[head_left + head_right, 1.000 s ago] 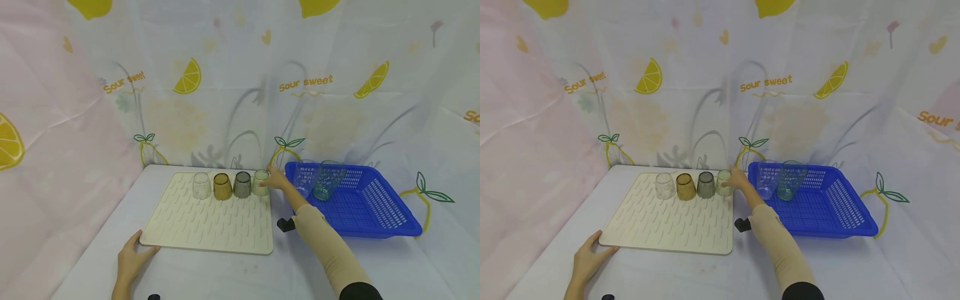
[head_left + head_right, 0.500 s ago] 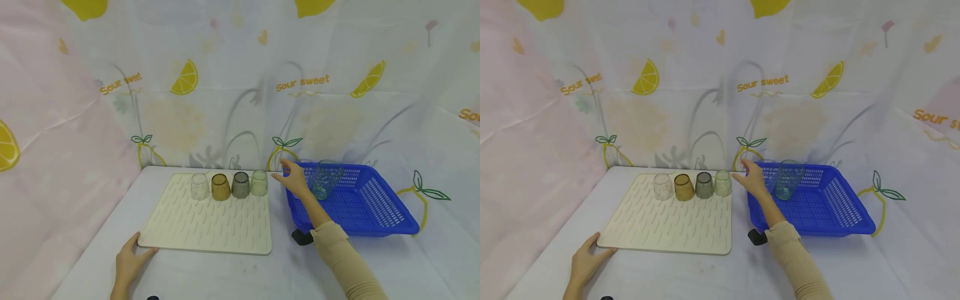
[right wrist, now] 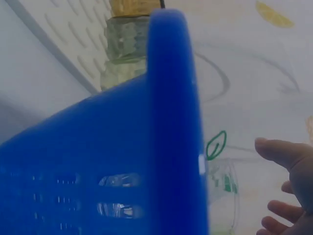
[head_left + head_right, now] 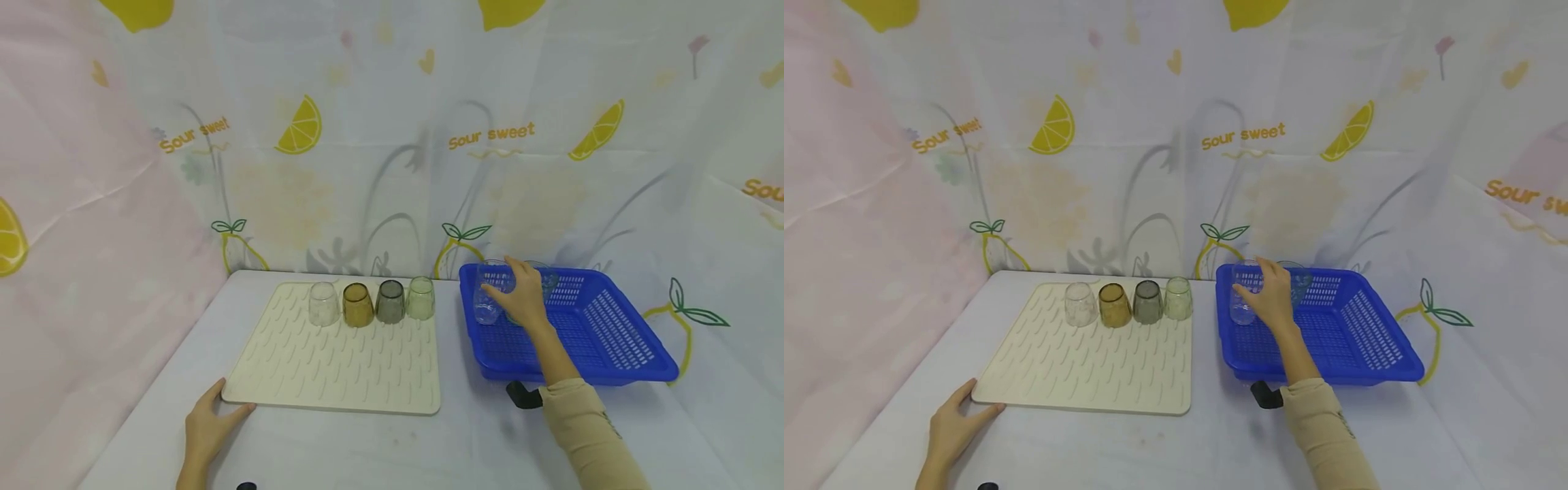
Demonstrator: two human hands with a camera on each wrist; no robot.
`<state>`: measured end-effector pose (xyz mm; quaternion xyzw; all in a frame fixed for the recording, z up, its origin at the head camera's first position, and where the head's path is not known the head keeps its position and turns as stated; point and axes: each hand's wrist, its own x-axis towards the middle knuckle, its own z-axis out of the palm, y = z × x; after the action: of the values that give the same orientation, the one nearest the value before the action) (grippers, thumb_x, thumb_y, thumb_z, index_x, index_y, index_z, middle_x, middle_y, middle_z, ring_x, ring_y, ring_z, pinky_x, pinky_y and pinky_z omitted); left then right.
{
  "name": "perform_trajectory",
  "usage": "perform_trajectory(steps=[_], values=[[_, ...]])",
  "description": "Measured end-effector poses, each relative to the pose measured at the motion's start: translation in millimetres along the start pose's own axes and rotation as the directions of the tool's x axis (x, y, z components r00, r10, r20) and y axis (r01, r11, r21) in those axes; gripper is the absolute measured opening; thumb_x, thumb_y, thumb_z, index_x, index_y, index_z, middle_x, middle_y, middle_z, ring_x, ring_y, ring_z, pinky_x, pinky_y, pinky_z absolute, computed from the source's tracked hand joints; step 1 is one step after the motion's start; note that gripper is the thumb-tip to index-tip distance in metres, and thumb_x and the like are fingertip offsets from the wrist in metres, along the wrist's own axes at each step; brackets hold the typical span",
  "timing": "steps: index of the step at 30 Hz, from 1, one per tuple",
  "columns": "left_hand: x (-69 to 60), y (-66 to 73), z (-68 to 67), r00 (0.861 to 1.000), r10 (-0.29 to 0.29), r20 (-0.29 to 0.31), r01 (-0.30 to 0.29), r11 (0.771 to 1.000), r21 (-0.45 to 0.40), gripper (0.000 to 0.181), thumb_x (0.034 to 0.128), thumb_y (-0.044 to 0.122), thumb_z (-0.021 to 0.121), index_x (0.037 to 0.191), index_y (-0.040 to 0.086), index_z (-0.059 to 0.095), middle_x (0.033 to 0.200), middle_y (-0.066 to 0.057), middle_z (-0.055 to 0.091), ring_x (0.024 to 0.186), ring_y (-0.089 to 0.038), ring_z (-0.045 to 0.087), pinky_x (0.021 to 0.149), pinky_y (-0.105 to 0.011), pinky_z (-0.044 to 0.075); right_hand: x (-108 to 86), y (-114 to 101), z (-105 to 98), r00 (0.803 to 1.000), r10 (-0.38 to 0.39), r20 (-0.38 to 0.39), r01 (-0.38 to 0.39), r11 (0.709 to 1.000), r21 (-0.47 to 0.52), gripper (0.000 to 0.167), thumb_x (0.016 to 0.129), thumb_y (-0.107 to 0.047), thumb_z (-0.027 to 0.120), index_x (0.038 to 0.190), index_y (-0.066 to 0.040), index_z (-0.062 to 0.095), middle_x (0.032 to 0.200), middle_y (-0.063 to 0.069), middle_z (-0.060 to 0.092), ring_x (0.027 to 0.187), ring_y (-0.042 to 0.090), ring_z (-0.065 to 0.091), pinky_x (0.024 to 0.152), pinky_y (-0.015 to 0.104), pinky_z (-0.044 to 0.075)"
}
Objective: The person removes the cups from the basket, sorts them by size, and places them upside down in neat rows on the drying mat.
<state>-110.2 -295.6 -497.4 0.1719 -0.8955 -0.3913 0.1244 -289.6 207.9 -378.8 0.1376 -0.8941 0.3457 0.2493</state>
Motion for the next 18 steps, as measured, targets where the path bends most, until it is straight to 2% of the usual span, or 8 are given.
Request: perform_trajectory(steps=[7, 14, 18], values=[[0.8, -0.9, -0.2, 1.0, -0.015, 0.015, 0.015, 1.0, 0.004, 0.087, 0.0729, 0.02, 0.079, 0.134, -0.019, 0.032, 0.138, -0.039, 0.031, 0.128, -0.055, 0.028, 0.107, -0.062, 0.025, -3.4, 12, -3, 0.989, 0.111, 0.096, -0.107, 0.993, -0.052, 0.072, 0.08, -0.022, 0.073, 0.135, 0.01, 0.041, 0.134, 0.036, 0.04, 0.125, 0.053, 0.033, 0.103, 0.066, 0.029], [1.6, -1.4, 0.0, 0.999, -0.021, 0.032, 0.021, 1.0, -0.015, 0.088, 0.0736, 0.022, 0.079, 0.135, -0.018, 0.03, 0.139, -0.039, 0.03, 0.129, -0.055, 0.027, 0.107, -0.062, 0.025, -1.6, 17, 1, 0.978, 0.168, 0.122, -0.164, 0.985, -0.047, 0.075, 0.082, -0.026, 0.071, 0.137, 0.012, 0.036, 0.137, 0.036, 0.039, 0.128, 0.05, 0.032, 0.107, 0.061, 0.028], [2.0, -0.8, -0.2, 0.999, -0.028, 0.033, 0.029, 1.0, -0.013, 0.088, 0.0733, 0.021, 0.079, 0.136, -0.018, 0.03, 0.139, -0.039, 0.03, 0.129, -0.055, 0.027, 0.108, -0.062, 0.024, 1.0, 16, 4, 0.965, 0.211, 0.154, -0.206, 0.977, -0.048, 0.08, 0.083, -0.028, 0.07, 0.139, 0.013, 0.031, 0.14, 0.036, 0.034, 0.13, 0.05, 0.029, 0.108, 0.061, 0.028]])
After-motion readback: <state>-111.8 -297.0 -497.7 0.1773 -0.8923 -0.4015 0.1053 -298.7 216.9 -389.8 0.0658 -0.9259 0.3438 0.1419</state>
